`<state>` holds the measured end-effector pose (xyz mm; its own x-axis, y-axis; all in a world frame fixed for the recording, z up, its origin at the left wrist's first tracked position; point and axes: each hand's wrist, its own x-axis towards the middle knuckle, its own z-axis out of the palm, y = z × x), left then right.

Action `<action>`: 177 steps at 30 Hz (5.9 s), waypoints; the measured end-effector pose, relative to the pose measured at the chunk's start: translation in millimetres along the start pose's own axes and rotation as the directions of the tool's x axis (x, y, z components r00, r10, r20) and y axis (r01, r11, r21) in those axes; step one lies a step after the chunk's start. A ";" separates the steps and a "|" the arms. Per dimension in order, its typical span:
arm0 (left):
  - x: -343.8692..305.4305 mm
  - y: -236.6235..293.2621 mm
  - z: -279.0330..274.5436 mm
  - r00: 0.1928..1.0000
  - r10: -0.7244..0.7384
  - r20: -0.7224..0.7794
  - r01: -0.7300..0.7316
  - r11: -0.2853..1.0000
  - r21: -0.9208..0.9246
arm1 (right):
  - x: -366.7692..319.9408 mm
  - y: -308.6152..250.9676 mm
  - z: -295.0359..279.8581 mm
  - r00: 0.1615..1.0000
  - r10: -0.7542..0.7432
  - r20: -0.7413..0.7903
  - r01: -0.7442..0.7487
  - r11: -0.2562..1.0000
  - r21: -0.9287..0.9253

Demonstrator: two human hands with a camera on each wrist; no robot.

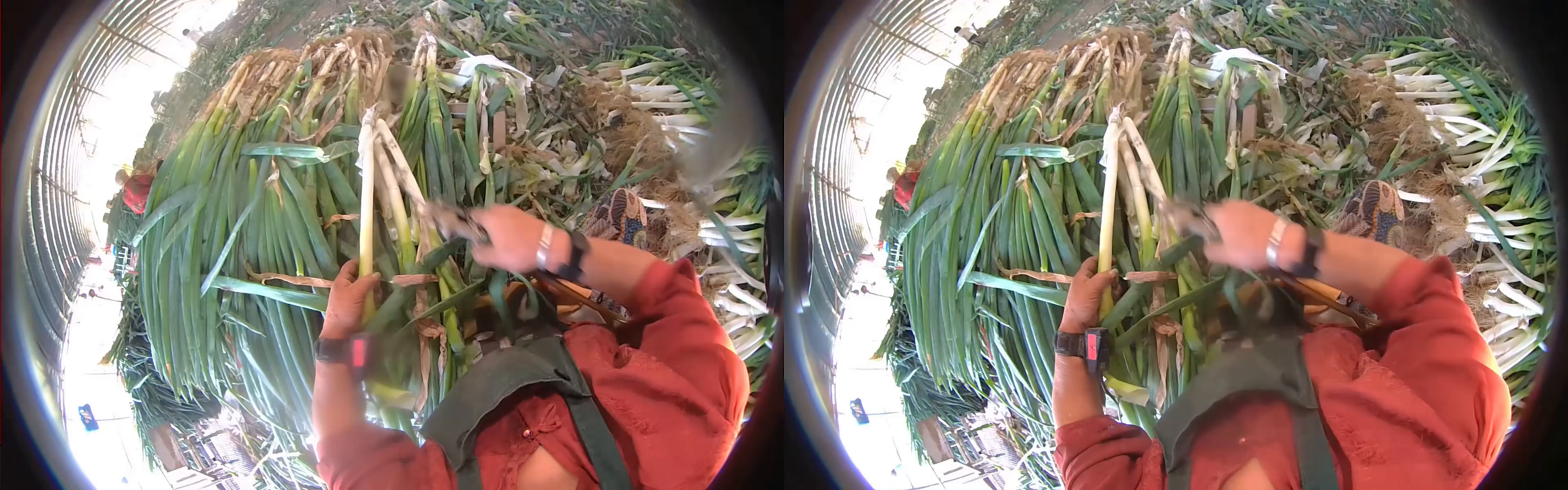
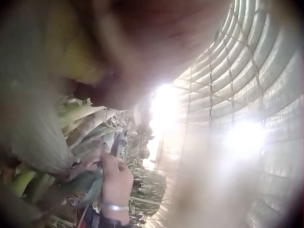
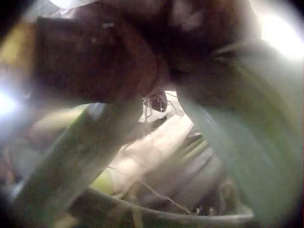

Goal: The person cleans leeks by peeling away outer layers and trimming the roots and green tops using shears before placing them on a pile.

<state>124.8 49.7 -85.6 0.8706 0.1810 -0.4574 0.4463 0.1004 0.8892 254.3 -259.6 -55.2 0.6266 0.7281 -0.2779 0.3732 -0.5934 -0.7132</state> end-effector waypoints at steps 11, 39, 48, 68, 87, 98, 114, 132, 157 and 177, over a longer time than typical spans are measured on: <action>7.7 -5.0 -7.6 0.998 -0.050 0.048 0.054 0.995 -0.086 | -114.7 3.6 18.2 0.984 0.114 0.135 -0.110 0.993 -0.034; 7.7 -9.2 -6.6 0.999 -0.024 0.038 0.028 0.993 -0.112 | 91.9 25.0 -7.6 0.926 -0.026 -0.377 -0.036 0.987 -0.157; 10.2 -10.7 -12.7 0.994 -0.055 0.099 0.071 0.982 -0.172 | -118.5 -1.5 6.4 0.992 0.027 0.126 -0.019 0.998 -0.063; 11.9 -11.5 -14.5 0.991 -0.046 0.125 0.067 0.983 -0.172 | -112.6 1.2 29.0 0.995 0.025 0.101 -0.014 0.993 -0.114; 11.2 -11.4 131.5 0.960 0.266 0.088 -0.096 0.017 0.995 | 24.2 20.0 17.2 0.982 0.023 -0.187 -0.044 0.993 -0.111; 15.9 7.2 94.5 0.976 0.213 -0.046 -0.077 0.535 0.842 | -39.6 17.7 17.3 0.998 -0.062 -0.018 0.060 0.992 -0.115; 54.2 66.2 8.4 0.978 0.198 -0.059 -0.121 0.780 0.614 | 68.9 19.5 -10.5 0.981 -0.022 -0.195 0.012 0.999 -0.053; 105.7 3.2 31.1 0.989 -0.056 -0.137 0.098 0.943 0.317 | 50.4 14.7 6.2 0.982 -0.039 -0.184 0.016 0.992 -0.126; 73.8 44.9 40.6 0.999 -0.033 0.002 0.031 0.962 0.272 | 59.6 27.7 -9.7 0.908 0.069 -0.414 -0.099 0.994 -0.052; -20.6 130.1 84.9 0.980 0.172 0.100 -0.191 0.954 0.231 | -0.4 -92.9 80.0 0.766 -0.327 -0.553 0.559 0.764 0.323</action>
<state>182.5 -24.0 40.0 0.9507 0.0966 -0.2947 0.3073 -0.1650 0.9372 164.6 -177.2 -40.3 0.7362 0.5627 0.3760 0.4145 0.0643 -0.9078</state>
